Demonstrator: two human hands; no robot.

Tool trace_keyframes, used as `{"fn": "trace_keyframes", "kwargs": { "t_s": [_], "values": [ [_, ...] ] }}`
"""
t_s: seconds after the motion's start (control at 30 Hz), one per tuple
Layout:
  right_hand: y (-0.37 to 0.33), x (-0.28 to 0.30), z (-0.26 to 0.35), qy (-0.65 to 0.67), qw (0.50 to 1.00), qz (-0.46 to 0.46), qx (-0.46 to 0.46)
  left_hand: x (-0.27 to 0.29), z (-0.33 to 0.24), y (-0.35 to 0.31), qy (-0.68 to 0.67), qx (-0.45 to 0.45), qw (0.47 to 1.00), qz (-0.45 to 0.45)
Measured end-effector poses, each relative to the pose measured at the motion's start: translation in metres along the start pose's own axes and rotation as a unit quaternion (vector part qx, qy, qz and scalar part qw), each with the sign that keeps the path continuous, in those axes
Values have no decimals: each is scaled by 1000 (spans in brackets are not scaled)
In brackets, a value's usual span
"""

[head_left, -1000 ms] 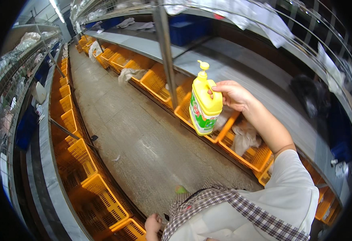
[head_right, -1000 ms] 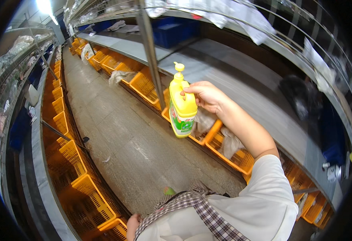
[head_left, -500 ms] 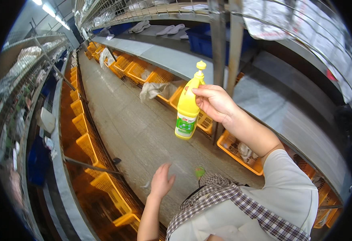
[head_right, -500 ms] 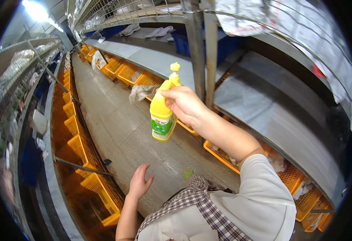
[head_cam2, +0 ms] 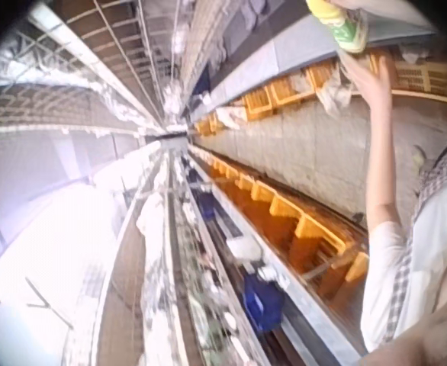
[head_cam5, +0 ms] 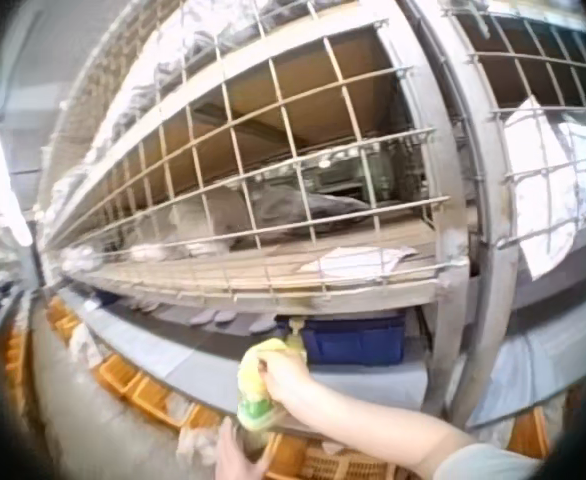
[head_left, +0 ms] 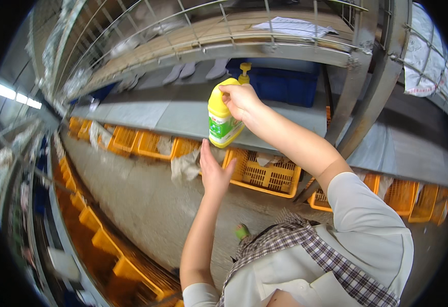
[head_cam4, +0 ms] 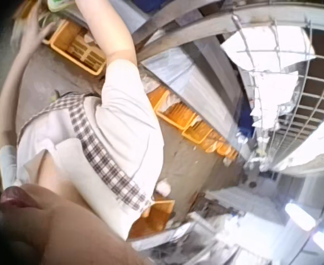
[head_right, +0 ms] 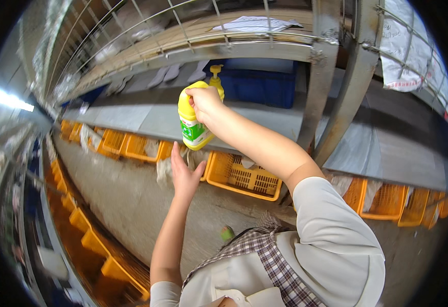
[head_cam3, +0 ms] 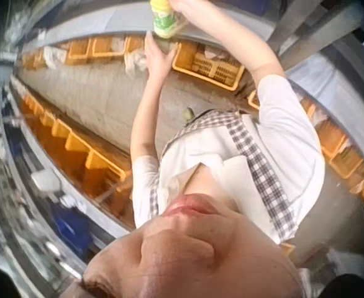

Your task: The person repeatedly picks up white cloth items from yellow plastic baskets, unfolds them, and folds them by hand. The person then walks to a shelf, picks up a yellow detergent bottle, and places it on a metal table before returning to fold more cloth items.

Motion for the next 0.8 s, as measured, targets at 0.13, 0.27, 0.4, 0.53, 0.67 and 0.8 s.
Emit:
{"fn": "trace_keyframes", "kwargs": {
  "t_s": [0.13,0.27,0.4,0.53,0.67,0.8],
  "values": [
    [74,-4,-15,-35,997,-65,-7,-25,64,95,-38,10,999,25],
    [116,10,-15,-21,993,-106,44,-62,90,157,-116,-61,990,60],
    [132,26,-28,-86,991,-96,40,-94,103,182,-158,-63,985,33],
    [129,21,-39,-197,980,-12,17,-109,110,195,-290,-34,956,32],
    [101,0,-2,-641,713,-122,257,-106,106,202,-265,-41,962,54],
    [99,-31,9,-781,559,-54,273,-105,97,206,-236,-30,963,129]
  ]
}}
Point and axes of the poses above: each hand's wrist, its own y-axis towards the middle knuckle, its own x-axis out of the back of the hand, z = x × y, the point moved 5 cm from there along y, towards the middle knuckle, and after that the axes turned 8 degrees about z, right-handed, at the moved point
